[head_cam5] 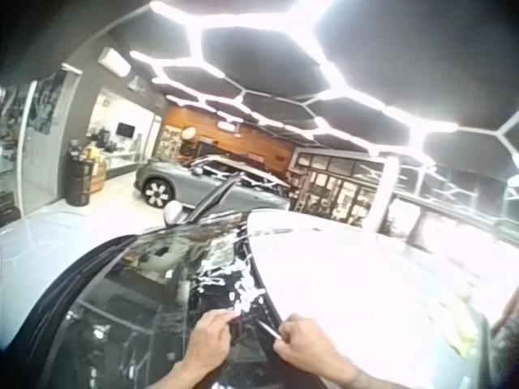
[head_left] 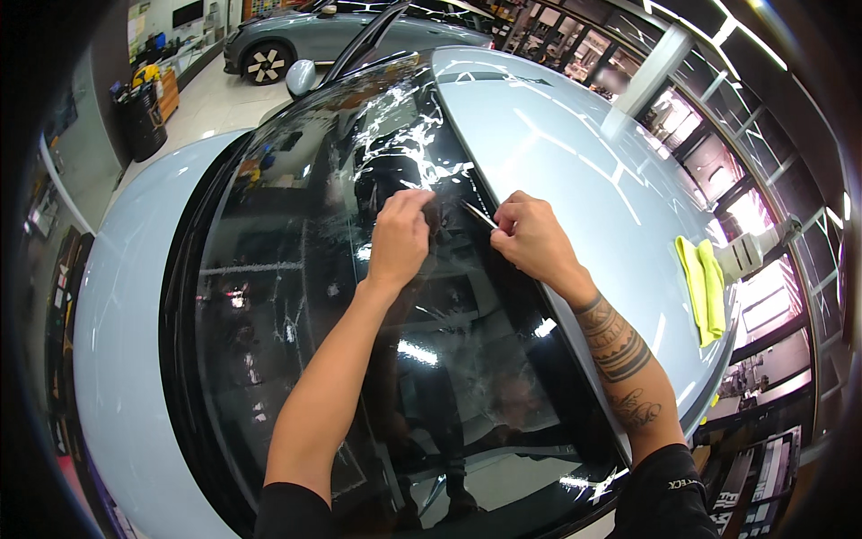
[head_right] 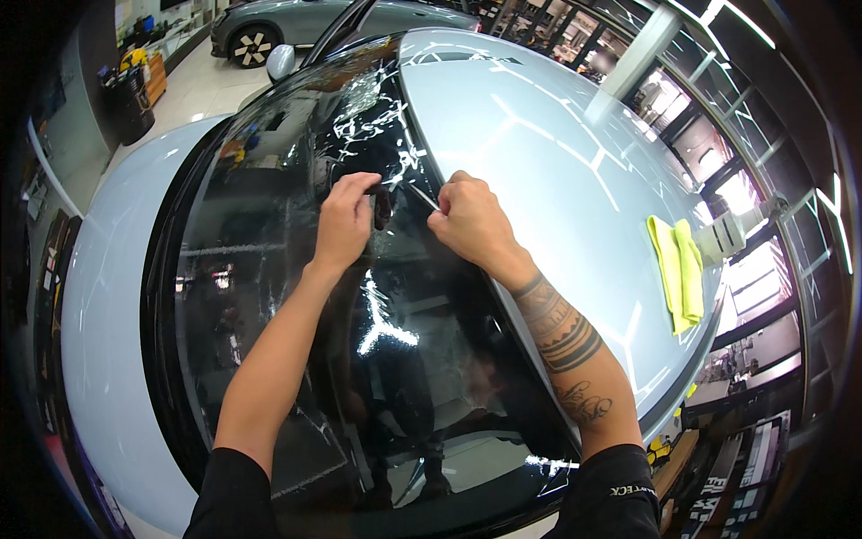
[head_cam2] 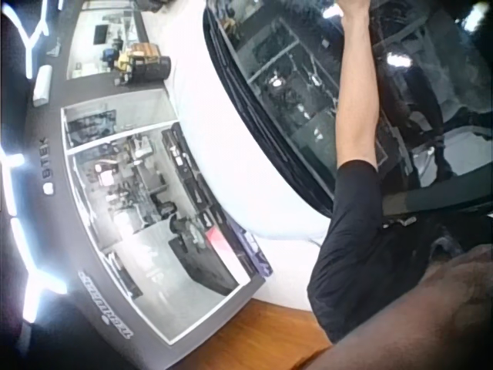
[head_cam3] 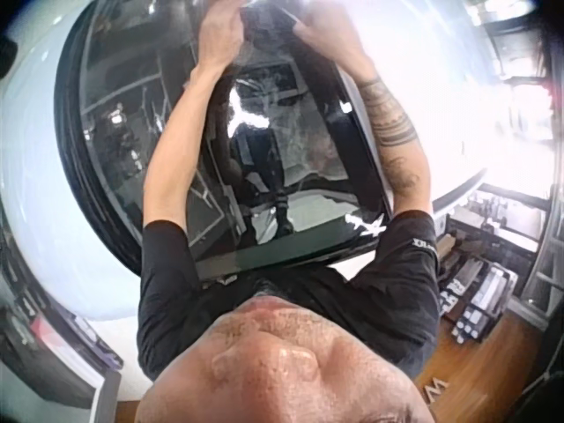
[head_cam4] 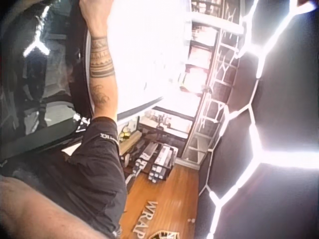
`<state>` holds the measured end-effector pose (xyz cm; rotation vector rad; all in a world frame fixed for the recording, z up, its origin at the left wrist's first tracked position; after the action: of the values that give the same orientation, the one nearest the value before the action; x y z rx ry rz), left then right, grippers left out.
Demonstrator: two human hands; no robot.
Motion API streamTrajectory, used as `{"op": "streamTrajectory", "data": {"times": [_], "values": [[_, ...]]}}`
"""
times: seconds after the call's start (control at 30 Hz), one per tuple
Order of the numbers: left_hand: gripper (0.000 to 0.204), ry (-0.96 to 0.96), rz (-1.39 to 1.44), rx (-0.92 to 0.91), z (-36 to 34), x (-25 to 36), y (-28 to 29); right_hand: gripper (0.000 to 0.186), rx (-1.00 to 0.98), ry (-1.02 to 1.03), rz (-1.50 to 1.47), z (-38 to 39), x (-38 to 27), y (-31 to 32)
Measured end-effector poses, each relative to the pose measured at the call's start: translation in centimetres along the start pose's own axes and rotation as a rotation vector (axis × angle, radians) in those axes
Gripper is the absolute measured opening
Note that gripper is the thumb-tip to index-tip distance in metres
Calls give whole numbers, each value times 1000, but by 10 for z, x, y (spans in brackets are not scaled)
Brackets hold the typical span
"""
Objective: The person applies a tint film to the rear windshield of a white car. They use a squeegee to smooth the film and a knife to trim the edges along the glass perimeter. The person works on both the driver and passenger sides of the rear window, ensuring the film adheres properly.
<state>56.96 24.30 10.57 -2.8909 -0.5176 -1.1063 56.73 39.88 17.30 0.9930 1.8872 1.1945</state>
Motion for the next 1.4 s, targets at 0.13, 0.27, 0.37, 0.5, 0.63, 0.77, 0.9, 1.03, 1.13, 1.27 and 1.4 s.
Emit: {"op": "streamTrajectory", "data": {"times": [0.13,0.27,0.37,0.5,0.63,0.77,0.9,1.03,1.13,1.27,1.4], "values": [[31,144,293,52,-3,-10,-2,13,6,28,33,1,-4,0],[36,368,648,186,-6,-41,-14,14,-2,28,23,0,-3,0],[42,456,775,309,-5,-49,-13,13,-11,24,9,2,-2,-1],[46,269,699,207,-10,-27,-17,12,4,26,-16,3,-6,1],[51,100,580,-72,-14,13,-40,11,43,19,13,9,-4,2],[49,117,660,-1,-16,7,-41,13,11,-13,34,8,-4,3],[50,146,724,3,-14,-1,-46,11,32,-10,1,15,-5,2],[50,164,766,-9,-10,1,-49,10,61,-48,0,25,-7,-2],[50,164,771,-16,-8,6,-49,11,115,-62,16,34,-13,2],[55,187,778,-116,-2,16,-55,11,131,-90,20,45,-13,3],[55,156,770,-139,5,23,-56,12,125,-114,7,57,-11,0]]}}
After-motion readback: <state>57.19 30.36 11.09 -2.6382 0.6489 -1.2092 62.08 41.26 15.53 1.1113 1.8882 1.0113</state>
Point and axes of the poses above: each hand's wrist, its own z-axis away from the middle knuckle, its own y-axis out of the back of the hand, x = y × z, the point moved 10 cm from there along -z, towards the middle knuckle, and after that the axes turned 10 degrees about z, right-handed, at the moved point
